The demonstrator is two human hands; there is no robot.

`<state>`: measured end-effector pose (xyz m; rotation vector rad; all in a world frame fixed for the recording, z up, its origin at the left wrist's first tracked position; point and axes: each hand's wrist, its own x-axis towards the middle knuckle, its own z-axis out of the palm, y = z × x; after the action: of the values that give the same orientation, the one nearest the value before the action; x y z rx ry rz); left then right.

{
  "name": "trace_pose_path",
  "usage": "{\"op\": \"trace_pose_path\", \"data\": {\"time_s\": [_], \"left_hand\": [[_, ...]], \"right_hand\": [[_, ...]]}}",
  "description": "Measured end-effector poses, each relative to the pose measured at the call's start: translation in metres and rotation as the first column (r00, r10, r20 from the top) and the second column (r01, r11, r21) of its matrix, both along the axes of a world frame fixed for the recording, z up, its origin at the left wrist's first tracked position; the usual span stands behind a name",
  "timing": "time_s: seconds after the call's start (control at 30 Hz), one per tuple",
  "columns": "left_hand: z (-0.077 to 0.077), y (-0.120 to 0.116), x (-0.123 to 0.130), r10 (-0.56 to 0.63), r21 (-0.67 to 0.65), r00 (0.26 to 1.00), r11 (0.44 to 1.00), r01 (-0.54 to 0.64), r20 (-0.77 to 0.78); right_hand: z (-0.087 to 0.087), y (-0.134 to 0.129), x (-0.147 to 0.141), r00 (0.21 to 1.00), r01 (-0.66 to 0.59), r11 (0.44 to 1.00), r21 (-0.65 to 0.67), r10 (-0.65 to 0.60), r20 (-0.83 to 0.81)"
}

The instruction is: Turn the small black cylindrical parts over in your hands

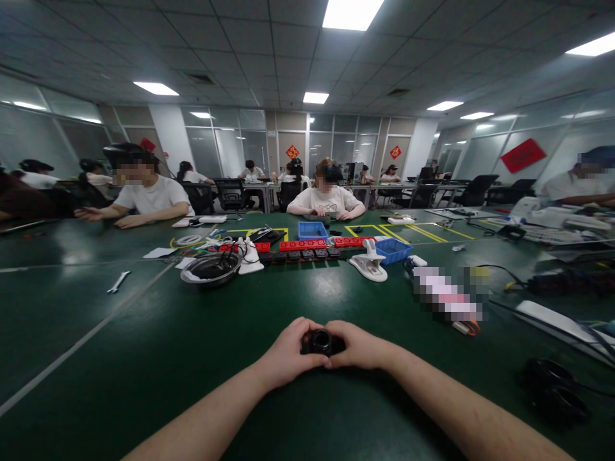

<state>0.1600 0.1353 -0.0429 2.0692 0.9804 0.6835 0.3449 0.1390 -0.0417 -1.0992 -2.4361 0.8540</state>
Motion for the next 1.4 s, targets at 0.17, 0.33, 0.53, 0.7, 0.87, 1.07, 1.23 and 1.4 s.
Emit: {"op": "trace_pose_path", "data": {"time_s": [0.17,0.33,0.53,0.7,0.87,1.07,1.23,1.4], "left_hand": [[0.000,0.000,0.001,-0.005,-0.017,1.000,1.000,0.005,-0.018],[-0.002,0.000,0.002,0.006,-0.017,1.000,1.000,-0.006,-0.020],[-0.001,-0.003,0.005,0.069,-0.010,0.997,0.998,-0.069,-0.028],[-0.002,-0.006,0.006,0.098,-0.002,0.995,0.995,-0.098,-0.015],[-0.004,-0.008,0.008,0.166,0.025,0.986,0.986,-0.166,-0.021],[-0.007,-0.010,0.013,0.327,0.106,0.944,0.941,-0.321,-0.044],[-0.007,-0.006,0.012,0.323,0.124,0.946,0.940,-0.318,-0.021],[-0.007,0.001,0.005,0.135,0.050,0.991,0.990,-0.135,-0.006]], "right_hand": [[-0.001,0.005,0.004,0.997,-0.055,0.993,-0.102,0.049,-0.062],[-0.003,0.006,0.004,0.996,-0.050,0.990,-0.135,0.038,-0.084],[-0.006,0.006,0.003,0.998,0.017,0.989,-0.144,-0.026,-0.059],[-0.009,0.007,0.002,0.998,0.052,0.993,-0.106,-0.056,-0.031],[-0.011,0.004,-0.002,0.990,0.128,0.992,-0.013,-0.127,0.052],[-0.015,-0.005,-0.022,0.894,0.328,0.894,0.304,-0.398,0.207],[-0.012,-0.009,-0.027,0.859,0.339,0.860,0.382,-0.449,0.247],[-0.007,-0.004,-0.012,0.985,0.140,0.965,0.223,-0.158,0.063]]}}
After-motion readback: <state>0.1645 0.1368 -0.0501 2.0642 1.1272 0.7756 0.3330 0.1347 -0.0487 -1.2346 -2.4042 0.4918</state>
